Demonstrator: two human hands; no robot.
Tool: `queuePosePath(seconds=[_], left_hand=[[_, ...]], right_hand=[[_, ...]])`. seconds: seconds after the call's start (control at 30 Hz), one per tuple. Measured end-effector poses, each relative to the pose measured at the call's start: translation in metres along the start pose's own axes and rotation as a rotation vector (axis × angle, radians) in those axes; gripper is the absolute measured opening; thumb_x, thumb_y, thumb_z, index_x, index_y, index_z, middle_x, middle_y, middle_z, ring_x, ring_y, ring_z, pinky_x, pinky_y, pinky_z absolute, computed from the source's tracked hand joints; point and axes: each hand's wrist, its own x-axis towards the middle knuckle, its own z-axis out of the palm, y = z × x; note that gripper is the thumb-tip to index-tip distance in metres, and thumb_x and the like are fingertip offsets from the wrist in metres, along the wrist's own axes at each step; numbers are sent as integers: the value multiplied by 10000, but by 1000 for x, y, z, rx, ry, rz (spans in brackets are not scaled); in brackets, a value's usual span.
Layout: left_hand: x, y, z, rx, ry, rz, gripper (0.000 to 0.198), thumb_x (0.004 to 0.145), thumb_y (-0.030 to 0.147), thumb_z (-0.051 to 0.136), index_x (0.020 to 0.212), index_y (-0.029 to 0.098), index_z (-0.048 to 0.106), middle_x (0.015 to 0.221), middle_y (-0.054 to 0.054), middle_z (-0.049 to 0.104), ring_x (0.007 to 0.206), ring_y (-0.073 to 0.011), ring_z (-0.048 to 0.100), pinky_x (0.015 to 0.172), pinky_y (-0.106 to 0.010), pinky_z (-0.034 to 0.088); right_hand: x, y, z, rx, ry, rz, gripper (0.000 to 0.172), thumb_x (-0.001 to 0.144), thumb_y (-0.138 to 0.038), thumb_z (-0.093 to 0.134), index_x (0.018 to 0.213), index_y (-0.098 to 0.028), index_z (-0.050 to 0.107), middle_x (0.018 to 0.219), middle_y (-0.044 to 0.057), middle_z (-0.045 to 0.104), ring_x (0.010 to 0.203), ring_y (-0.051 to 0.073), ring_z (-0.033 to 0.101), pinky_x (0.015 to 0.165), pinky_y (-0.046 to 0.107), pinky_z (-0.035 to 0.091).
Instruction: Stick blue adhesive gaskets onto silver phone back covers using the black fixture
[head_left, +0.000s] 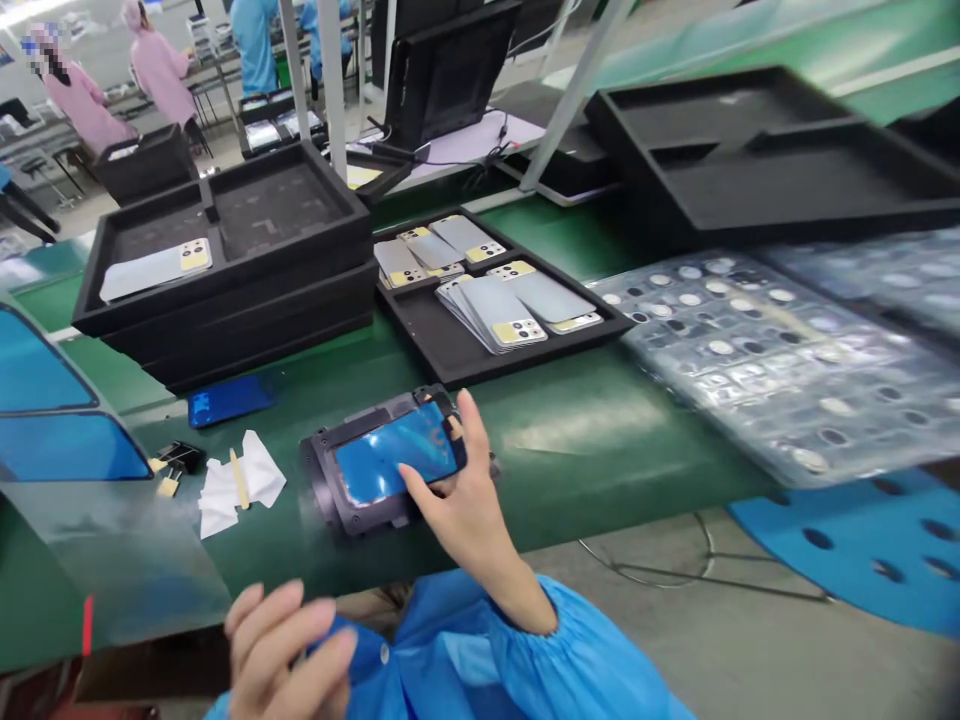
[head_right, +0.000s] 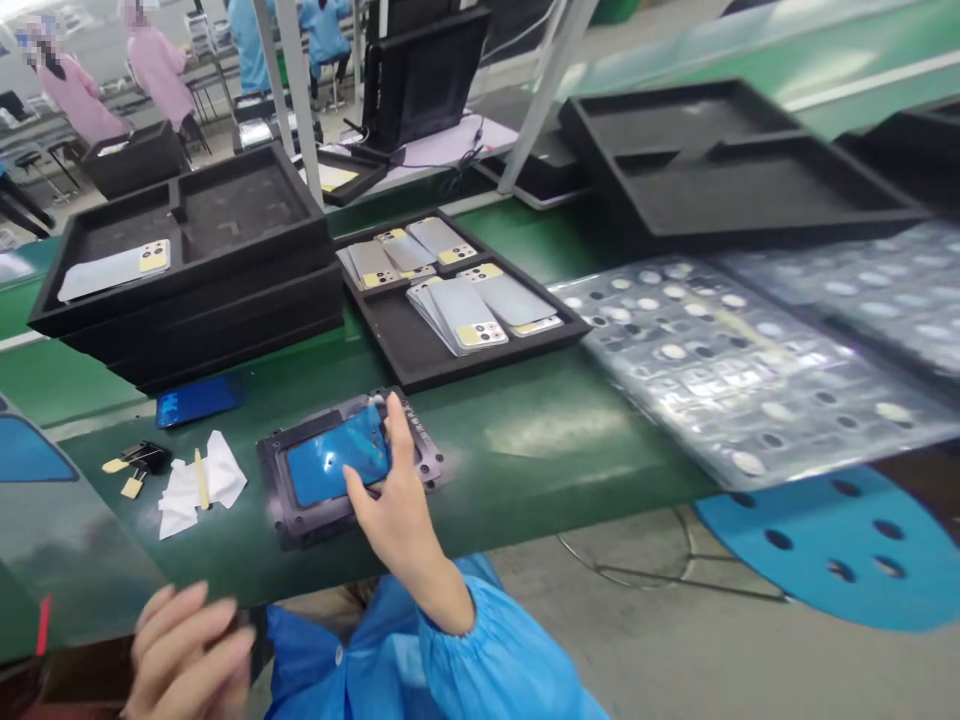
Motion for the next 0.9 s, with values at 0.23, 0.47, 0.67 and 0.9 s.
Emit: queuePosePath(seconds=[0.23,0.47,0.67,0.9], left_hand=[[76,22,66,195,-120,119,411,1039,306,494,1431,204,563,1410,-104,680,1447,-278,490,1285,-458,94],[68,21,72,189,-161,43,341,1026,280,509,1330,227,655,1349,-61,724,1426,-275,515,1289,-457,37],[72,35,76,281,-169,-7,430,1023,339,501,1421,204,592,1393,-114,690,1448,-289,489,1282,-475,34],[67,46,78,414,-159,-45,398,1014,358,513,1367,233,650,1418,-92,672,1467,-294,448,1279,-467,15]], right_hand=[[2,1,-12,-40,-82,-74,735,957,-295,636,1604,-265,289,1583,138,492,1430,303,537,1138,504,517],[12,7,-58,-86,60,-129,339,965,-269,634,1303,-262,656,1582,115,465,1460,339,483,1173,577,454],[21,51,-90,-93,148,52,277,932,-397,659,1145,-228,713,1528,152,504,1430,391,496,1167,635,407],[-2,118,-99,-142,-1,102,383,925,-552,609,1103,-231,717,1458,174,548,1356,447,520,1149,720,330]])
